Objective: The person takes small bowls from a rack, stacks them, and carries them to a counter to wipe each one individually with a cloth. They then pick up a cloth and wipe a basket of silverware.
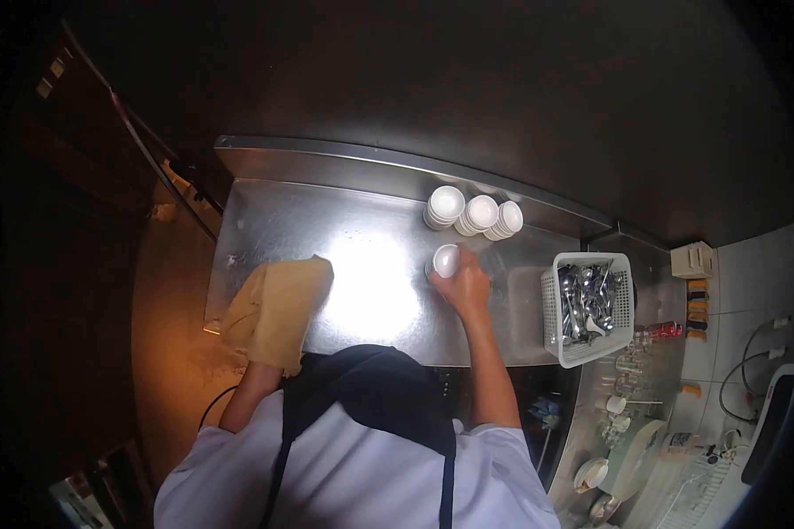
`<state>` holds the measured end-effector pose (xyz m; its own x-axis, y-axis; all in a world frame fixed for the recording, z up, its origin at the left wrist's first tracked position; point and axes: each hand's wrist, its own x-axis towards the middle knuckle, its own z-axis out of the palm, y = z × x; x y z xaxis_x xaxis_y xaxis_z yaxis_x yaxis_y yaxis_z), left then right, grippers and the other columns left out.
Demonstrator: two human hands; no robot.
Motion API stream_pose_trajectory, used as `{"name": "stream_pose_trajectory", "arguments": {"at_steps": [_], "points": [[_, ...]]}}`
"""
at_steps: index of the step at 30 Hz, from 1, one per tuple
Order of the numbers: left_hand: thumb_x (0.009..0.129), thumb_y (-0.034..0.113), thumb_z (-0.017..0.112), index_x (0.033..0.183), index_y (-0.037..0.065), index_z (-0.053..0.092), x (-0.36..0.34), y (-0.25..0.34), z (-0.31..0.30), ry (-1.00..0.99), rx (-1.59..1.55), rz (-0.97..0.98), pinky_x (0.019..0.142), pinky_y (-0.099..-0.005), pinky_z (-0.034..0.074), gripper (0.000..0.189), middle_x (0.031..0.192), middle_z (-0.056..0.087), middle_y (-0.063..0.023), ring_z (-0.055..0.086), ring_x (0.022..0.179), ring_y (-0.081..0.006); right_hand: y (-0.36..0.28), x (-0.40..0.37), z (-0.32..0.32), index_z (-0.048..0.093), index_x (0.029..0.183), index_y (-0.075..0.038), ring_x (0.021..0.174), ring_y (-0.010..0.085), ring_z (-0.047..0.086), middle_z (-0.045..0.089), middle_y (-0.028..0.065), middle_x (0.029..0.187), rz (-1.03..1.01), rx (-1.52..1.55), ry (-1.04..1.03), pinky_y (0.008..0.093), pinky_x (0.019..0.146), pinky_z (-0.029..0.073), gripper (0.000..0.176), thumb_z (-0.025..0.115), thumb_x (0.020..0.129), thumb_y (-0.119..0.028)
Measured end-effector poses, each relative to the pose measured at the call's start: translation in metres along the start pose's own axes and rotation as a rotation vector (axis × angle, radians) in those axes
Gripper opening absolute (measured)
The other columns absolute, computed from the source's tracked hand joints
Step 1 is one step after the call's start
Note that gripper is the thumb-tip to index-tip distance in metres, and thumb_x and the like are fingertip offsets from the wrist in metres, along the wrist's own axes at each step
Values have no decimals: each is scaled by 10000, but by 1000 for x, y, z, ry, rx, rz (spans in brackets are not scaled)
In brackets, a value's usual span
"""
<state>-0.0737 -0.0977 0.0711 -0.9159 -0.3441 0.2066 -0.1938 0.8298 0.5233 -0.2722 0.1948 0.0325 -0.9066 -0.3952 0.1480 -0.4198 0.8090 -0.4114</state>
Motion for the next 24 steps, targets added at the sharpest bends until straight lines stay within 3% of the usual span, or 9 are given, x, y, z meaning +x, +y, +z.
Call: {"name": "stream_pose_trajectory", "arguments": {"at_steps": [3,6,16,19,24], "points": [[837,74,614,895,57,640,6,33,-18,160,56,259,733,-428,505,66,886,653,-142,641,854,-301,4,2,4,572,1343,-2,1033,411,705,677,248,1233,-54,-42,-77,491,864,580,785,846,690,-342],[849,87,616,928,56,631,13,41,-19,176,11,320,758,-421,503,86,914,649,-136,639,876,-291,8,2,9,563,1352,-20,1029,410,705,669,237,1256,-148,-69,-74,498,858,581,795,851,680,-331],[888,132,622,1038,54,601,30,57,-2,-10,-511,105,842,-396,497,170,1006,638,-118,631,953,-261,19,-7,13,536,1343,-8,1124,418,631,646,221,1213,-310,-46,73,495,975,523,793,853,676,-298],[900,146,624,1071,53,592,34,60,1,-59,-646,45,867,-389,495,197,1034,634,-112,629,976,-252,19,-8,12,534,1347,3,1161,418,611,630,224,1238,-182,89,120,512,1039,479,779,829,687,-287],[919,168,627,1125,52,577,40,71,9,-142,-854,-38,909,-376,492,242,1081,628,-103,625,1014,-236,10,-5,12,566,1319,-1,1120,397,611,640,212,1210,-218,-14,80,499,999,486,741,843,679,-251]]}}
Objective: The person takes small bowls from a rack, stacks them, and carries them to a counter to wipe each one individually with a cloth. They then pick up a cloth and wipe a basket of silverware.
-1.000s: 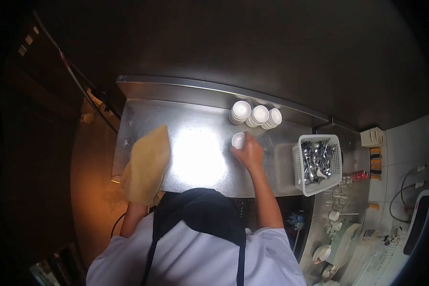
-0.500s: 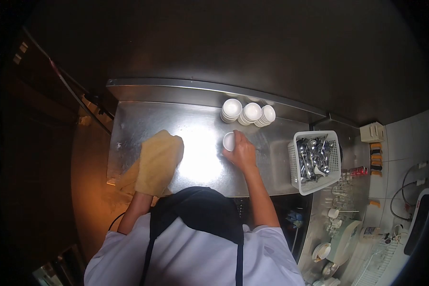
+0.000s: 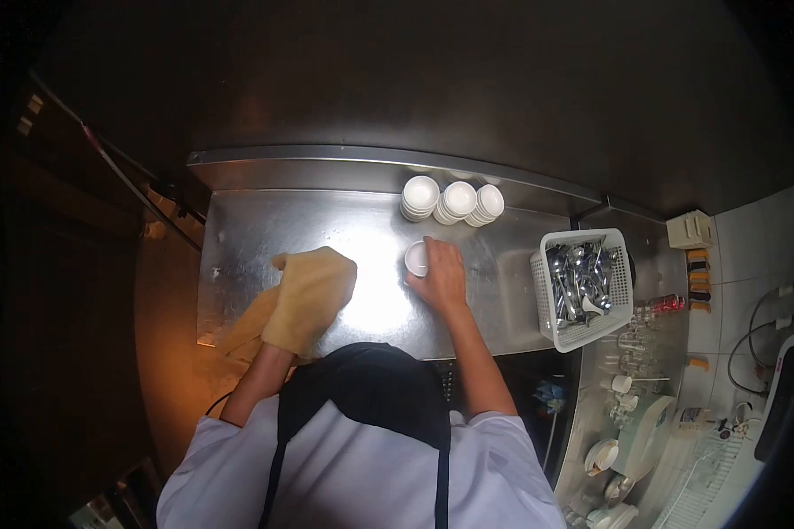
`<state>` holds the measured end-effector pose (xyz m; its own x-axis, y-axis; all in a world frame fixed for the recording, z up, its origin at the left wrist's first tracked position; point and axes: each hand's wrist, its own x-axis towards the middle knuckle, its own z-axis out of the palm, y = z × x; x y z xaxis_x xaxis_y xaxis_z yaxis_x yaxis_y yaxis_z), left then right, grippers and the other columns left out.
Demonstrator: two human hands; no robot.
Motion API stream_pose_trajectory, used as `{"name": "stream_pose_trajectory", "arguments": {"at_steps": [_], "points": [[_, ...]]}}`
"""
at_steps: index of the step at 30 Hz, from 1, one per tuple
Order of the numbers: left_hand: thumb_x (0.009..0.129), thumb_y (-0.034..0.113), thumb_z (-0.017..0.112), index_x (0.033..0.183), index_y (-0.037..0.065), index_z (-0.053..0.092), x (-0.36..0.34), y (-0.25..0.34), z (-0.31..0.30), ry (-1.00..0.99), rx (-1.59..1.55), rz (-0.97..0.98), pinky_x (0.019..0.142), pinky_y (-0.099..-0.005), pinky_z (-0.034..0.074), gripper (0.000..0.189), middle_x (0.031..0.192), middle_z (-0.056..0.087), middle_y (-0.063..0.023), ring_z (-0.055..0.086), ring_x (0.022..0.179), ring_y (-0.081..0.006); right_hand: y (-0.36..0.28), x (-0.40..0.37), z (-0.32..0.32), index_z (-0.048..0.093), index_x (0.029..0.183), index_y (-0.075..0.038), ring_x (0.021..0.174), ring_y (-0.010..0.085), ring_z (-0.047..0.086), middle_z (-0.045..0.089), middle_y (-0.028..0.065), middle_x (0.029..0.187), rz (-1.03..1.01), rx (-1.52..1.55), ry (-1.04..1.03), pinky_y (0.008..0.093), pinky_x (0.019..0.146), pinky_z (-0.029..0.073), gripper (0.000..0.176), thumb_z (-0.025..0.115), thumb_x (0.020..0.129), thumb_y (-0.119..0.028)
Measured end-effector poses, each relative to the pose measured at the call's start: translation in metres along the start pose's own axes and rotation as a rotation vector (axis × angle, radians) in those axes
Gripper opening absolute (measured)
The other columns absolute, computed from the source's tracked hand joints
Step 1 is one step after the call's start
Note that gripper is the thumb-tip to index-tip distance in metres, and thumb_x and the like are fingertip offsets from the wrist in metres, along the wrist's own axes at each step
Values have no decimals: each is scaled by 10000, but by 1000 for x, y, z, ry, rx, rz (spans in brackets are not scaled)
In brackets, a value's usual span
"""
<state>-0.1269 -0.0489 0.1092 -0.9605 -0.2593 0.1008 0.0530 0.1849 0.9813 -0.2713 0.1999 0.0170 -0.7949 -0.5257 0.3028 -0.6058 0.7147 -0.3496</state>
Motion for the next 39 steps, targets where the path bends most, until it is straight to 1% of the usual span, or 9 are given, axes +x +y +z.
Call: {"name": "stream_pose_trajectory", "arguments": {"at_steps": [10,14,17,20,26,30,32,37,39], "points": [[958,213,633,1235,49,547,9,1,11,-32,-273,-137,994,-352,486,333,1174,617,-85,617,1090,-206,-51,21,-24,602,1303,-9,1066,378,640,656,195,1159,20,225,158,470,935,530,741,895,691,-307],[974,231,636,1279,48,535,16,6,12,-79,-307,-144,1027,-342,483,369,1211,612,-77,614,1121,-193,-124,42,-42,494,1468,-7,1309,384,563,595,248,1381,-231,400,-91,444,1127,443,945,921,697,-346],[994,169,631,1362,35,508,17,27,0,-227,-149,110,1032,-350,516,410,1259,610,-83,620,1173,-183,-130,37,-16,443,1514,0,1379,327,519,551,234,1460,83,1082,-150,431,1174,395,984,919,729,-353],[1051,259,581,1365,44,531,7,30,-12,69,-1130,-173,1007,-366,540,384,1292,615,-79,639,1161,-198,-122,13,17,404,1533,14,1363,262,524,586,192,1428,235,1393,-627,406,1147,414,968,900,777,-331],[1100,282,507,1376,27,554,12,87,-101,322,-1416,50,990,-351,558,379,1241,661,-110,665,1105,-215,-120,-8,36,730,1146,-20,1158,170,599,681,94,1267,116,942,-1279,323,1039,447,286,769,929,-201],[1079,243,554,1314,23,581,-7,24,-137,726,-768,95,972,-328,552,323,1221,658,-105,649,1113,-200,-125,14,-7,743,1051,-5,1111,174,611,690,105,1224,20,1338,-687,331,1020,451,171,680,995,-154],[1023,224,633,1292,55,596,-13,1,-121,616,-1063,6,970,-406,548,320,1183,651,-120,643,1104,-238,-156,42,-52,726,1063,13,1178,228,621,688,113,1221,14,1484,-597,363,1047,445,165,632,1006,-110],[1090,301,504,1472,80,465,-30,-15,-45,327,-1325,-43,1049,-379,516,443,1396,556,-118,580,1256,-241,-207,85,-43,730,1096,-33,1195,349,608,654,153,1268,-749,608,-153,421,1026,482,200,687,912,-98],[1103,322,474,1501,90,437,-36,-35,-37,389,-1156,-35,1068,-368,504,463,1440,520,-112,551,1300,-234,-212,83,-33,732,1072,-44,1106,361,620,651,170,1221,-684,536,-46,436,937,521,218,715,868,-118]]}}
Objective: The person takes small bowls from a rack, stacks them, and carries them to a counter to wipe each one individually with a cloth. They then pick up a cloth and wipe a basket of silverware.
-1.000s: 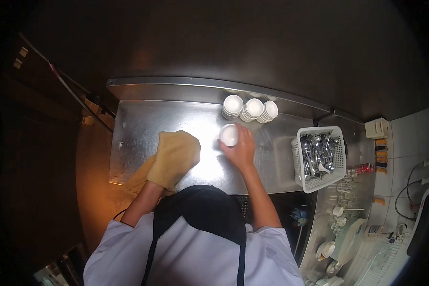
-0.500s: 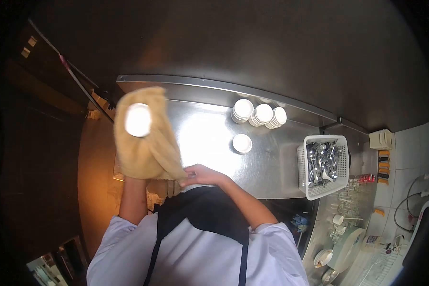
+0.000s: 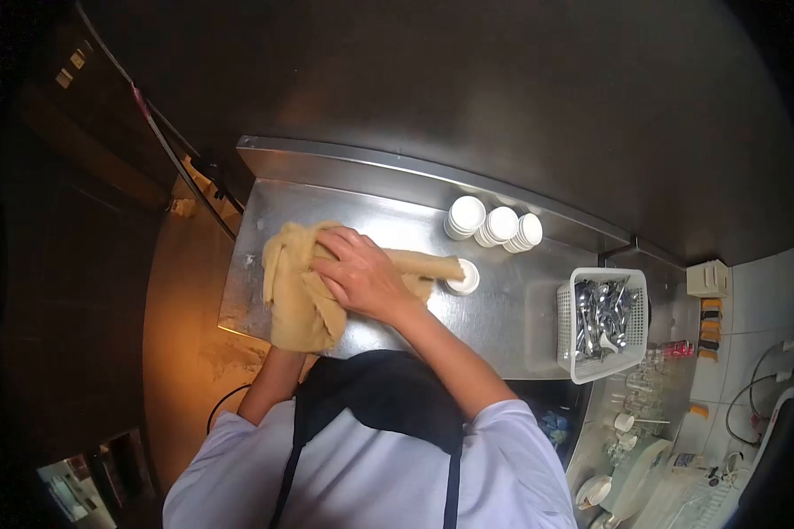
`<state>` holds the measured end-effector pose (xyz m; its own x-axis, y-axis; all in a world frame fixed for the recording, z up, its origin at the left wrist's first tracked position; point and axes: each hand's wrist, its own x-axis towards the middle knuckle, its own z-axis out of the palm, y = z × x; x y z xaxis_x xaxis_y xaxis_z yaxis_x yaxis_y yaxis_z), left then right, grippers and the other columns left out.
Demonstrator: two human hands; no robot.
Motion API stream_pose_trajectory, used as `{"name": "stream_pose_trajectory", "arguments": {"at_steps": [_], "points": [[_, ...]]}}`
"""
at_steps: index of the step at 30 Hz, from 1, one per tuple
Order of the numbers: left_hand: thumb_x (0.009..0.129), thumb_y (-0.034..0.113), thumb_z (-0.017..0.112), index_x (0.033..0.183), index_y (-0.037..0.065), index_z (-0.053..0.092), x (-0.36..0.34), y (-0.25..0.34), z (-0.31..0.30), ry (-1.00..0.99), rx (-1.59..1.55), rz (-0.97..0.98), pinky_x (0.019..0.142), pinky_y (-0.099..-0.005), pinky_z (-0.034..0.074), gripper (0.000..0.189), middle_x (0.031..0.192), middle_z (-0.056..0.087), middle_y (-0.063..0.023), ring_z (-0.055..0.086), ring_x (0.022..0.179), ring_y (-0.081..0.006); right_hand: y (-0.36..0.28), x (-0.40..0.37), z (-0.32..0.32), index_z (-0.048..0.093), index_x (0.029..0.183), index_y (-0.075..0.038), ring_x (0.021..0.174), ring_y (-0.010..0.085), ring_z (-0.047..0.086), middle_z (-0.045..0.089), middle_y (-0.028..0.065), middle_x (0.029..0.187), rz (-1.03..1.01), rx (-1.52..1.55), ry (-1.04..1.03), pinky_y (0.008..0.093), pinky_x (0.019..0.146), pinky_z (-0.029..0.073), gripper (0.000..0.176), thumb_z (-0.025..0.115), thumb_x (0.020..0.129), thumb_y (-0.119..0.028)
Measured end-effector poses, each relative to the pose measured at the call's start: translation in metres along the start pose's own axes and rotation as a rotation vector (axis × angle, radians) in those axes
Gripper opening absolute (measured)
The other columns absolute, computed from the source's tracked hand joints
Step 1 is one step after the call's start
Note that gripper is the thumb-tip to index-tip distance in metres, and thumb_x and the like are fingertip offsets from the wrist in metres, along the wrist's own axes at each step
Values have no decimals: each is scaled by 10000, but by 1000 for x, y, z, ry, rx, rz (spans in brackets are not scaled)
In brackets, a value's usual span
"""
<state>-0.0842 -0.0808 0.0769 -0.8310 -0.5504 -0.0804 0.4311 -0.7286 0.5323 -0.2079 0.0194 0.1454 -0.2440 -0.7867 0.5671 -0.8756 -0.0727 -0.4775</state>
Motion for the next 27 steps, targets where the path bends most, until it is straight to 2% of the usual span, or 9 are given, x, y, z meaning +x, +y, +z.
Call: {"name": "stream_pose_trajectory", "arguments": {"at_steps": [5,9,12,15,16,19,22,24,27], "points": [[1108,335,463,1506,96,433,-6,-20,-34,82,218,41,1062,-362,508,465,1447,515,-105,549,1303,-228,-17,-18,41,735,1000,-57,1056,347,624,634,164,1209,175,-162,22,443,871,536,218,773,798,-131],[1108,337,467,1496,97,444,-12,-23,-48,81,223,-5,1047,-360,517,457,1431,528,-100,562,1285,-224,-17,-15,46,705,1015,-46,1036,344,651,633,174,1152,154,-43,72,421,825,542,238,774,797,-112],[1107,338,471,1489,98,452,-23,-19,-55,87,222,-30,1036,-359,524,452,1419,537,-96,571,1271,-222,-8,-19,56,673,1056,-27,913,341,690,680,189,1078,522,139,82,412,773,554,245,763,846,-118],[1107,340,474,1481,99,459,-32,-15,-63,99,218,-35,1024,-358,531,446,1407,547,-93,581,1257,-219,2,-15,62,625,1073,-17,869,386,696,697,193,971,567,195,103,453,744,550,264,761,890,-151],[1106,340,475,1479,99,462,-34,-14,-66,103,219,-31,1021,-358,533,444,1403,550,-92,584,1252,-219,-1,-14,63,626,1145,-14,794,341,706,709,188,910,489,122,148,409,745,559,282,741,911,-121],[1106,342,479,1472,100,470,-33,-12,-77,115,198,-14,1009,-357,540,439,1391,560,-88,594,1238,-216,-7,-14,68,634,1157,-14,800,332,709,709,197,931,459,244,299,395,739,562,286,740,912,-119],[1105,343,482,1464,100,478,-34,-3,-65,135,211,-78,998,-356,547,433,1379,569,-85,604,1225,-214,-21,-5,54,647,1154,-9,810,335,712,710,207,960,262,142,243,392,733,568,253,715,928,-99],[1097,315,509,1420,101,512,-38,13,-25,153,305,-224,937,-346,562,388,1305,601,-70,625,1153,-196,-5,-21,51,654,1158,-23,802,350,713,712,207,931,289,153,132,407,724,566,237,703,938,-97],[1089,258,529,1328,102,557,-41,6,-19,107,370,-165,854,-339,576,287,1183,627,-53,641,1048,-169,0,-38,51,666,1157,-44,786,373,714,713,203,872,379,146,41,428,715,561,207,668,964,-120]]}}
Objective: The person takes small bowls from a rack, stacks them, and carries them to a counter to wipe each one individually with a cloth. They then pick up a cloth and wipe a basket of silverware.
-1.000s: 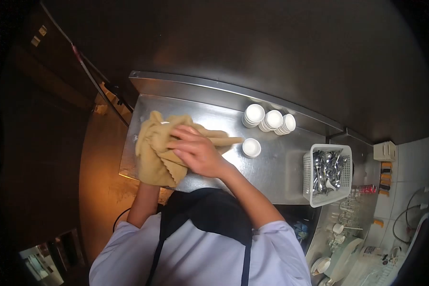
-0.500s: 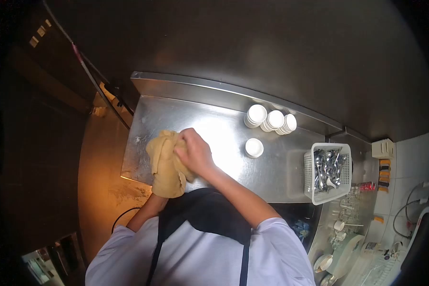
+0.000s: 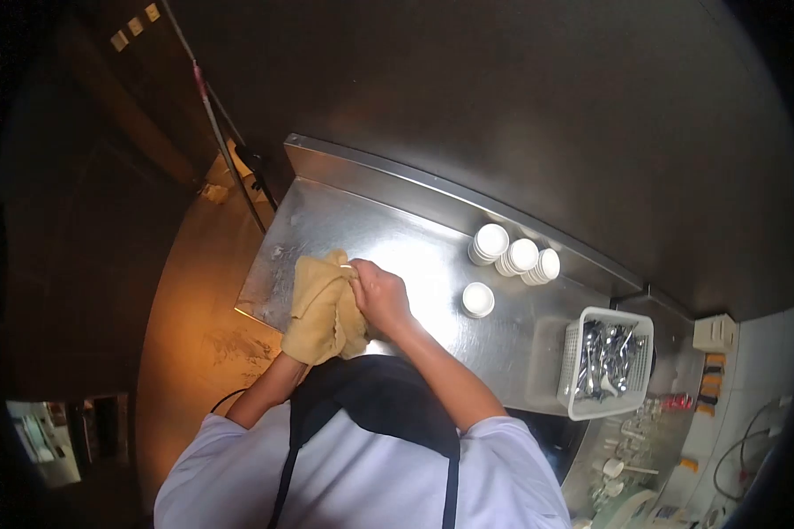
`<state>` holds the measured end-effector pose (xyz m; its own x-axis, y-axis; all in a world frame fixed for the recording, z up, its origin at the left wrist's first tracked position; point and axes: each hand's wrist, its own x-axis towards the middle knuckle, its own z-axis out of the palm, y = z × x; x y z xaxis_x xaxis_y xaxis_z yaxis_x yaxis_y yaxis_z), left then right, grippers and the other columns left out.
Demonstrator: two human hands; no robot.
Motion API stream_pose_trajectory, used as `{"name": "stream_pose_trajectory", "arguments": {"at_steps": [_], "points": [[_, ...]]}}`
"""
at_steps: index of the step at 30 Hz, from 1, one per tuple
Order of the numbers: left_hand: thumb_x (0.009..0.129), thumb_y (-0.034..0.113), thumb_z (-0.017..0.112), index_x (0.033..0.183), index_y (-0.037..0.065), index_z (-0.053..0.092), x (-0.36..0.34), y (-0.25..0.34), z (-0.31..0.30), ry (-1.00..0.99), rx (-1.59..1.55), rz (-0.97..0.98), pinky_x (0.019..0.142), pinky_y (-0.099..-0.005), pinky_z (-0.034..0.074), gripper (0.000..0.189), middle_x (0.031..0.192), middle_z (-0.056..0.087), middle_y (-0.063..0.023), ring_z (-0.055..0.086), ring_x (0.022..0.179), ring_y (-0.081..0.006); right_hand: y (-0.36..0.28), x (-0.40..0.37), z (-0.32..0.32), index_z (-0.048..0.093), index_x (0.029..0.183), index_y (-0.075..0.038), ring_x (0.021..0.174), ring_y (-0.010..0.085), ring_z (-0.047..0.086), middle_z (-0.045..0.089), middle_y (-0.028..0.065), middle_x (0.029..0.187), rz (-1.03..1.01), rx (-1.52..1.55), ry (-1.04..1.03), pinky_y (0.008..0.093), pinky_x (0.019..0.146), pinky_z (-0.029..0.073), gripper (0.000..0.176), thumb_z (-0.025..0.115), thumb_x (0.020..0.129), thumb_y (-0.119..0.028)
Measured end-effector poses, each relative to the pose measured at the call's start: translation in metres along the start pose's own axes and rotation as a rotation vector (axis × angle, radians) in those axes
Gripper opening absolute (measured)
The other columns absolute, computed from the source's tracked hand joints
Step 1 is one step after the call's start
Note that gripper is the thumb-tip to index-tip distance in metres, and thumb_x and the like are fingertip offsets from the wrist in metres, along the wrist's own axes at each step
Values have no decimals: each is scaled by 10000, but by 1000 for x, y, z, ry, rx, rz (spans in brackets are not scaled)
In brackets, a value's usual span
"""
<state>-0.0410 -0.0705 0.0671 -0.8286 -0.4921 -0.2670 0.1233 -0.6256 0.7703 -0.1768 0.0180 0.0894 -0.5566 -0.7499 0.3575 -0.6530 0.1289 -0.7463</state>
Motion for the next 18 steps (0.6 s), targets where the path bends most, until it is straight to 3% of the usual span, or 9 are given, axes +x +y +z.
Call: {"name": "stream_pose_trajectory", "arguments": {"at_steps": [1,4,6,8,9,12,13,16,18], "points": [[1087,237,532,1294,103,571,-1,0,2,-13,13,67,828,-338,580,249,1140,631,-48,644,1013,-160,1,-7,2,671,1156,-51,781,380,714,713,202,849,43,-7,-11,434,713,559,199,654,974,-132],[1082,251,537,1174,113,564,-17,20,23,-10,825,587,706,-290,530,168,1012,587,-26,612,878,-136,8,-24,12,680,1146,-68,742,399,708,701,196,771,167,96,-25,453,697,556,192,609,999,-170],[1055,189,558,1183,90,573,-25,16,25,90,165,335,818,-309,541,162,1065,596,-48,620,972,-155,20,-39,5,672,1208,-57,869,339,717,719,195,971,167,125,-275,416,773,559,259,572,1022,-206],[1034,150,569,1182,71,580,-26,22,30,236,52,217,883,-318,537,168,1088,597,-63,619,1029,-172,30,-49,1,665,1253,-52,939,308,706,714,184,1093,67,133,-436,394,817,554,297,569,1028,-221],[1027,141,570,1176,63,583,-30,30,37,343,267,213,892,-316,527,169,1085,593,-67,614,1039,-181,33,-49,4,650,1313,-63,991,231,663,674,151,1206,-28,160,-295,343,849,534,361,619,1004,-246],[1020,128,560,1165,50,591,-31,25,44,408,659,303,901,-316,512,167,1090,590,-76,604,1062,-192,37,-34,6,659,1307,-58,885,176,650,706,110,1076,326,583,-336,323,799,528,381,675,975,-245],[1021,126,554,1162,48,594,-28,20,43,385,749,354,900,-317,509,167,1095,591,-79,602,1069,-194,18,-22,-4,697,1220,-33,788,126,625,708,70,918,485,541,-451,314,738,521,325,704,965,-235],[1022,119,537,1155,41,602,-20,9,38,301,1025,518,899,-318,502,167,1109,592,-86,596,1089,-198,67,-18,28,721,1109,-4,709,118,622,699,53,802,312,340,-238,306,675,511,260,695,976,-226],[1014,130,555,1159,46,615,-24,5,32,460,906,566,877,-320,515,178,1115,615,-87,617,1066,-194,101,-12,46,721,1022,14,633,130,627,687,80,775,468,491,-81,295,585,493,220,698,959,-195]]}}
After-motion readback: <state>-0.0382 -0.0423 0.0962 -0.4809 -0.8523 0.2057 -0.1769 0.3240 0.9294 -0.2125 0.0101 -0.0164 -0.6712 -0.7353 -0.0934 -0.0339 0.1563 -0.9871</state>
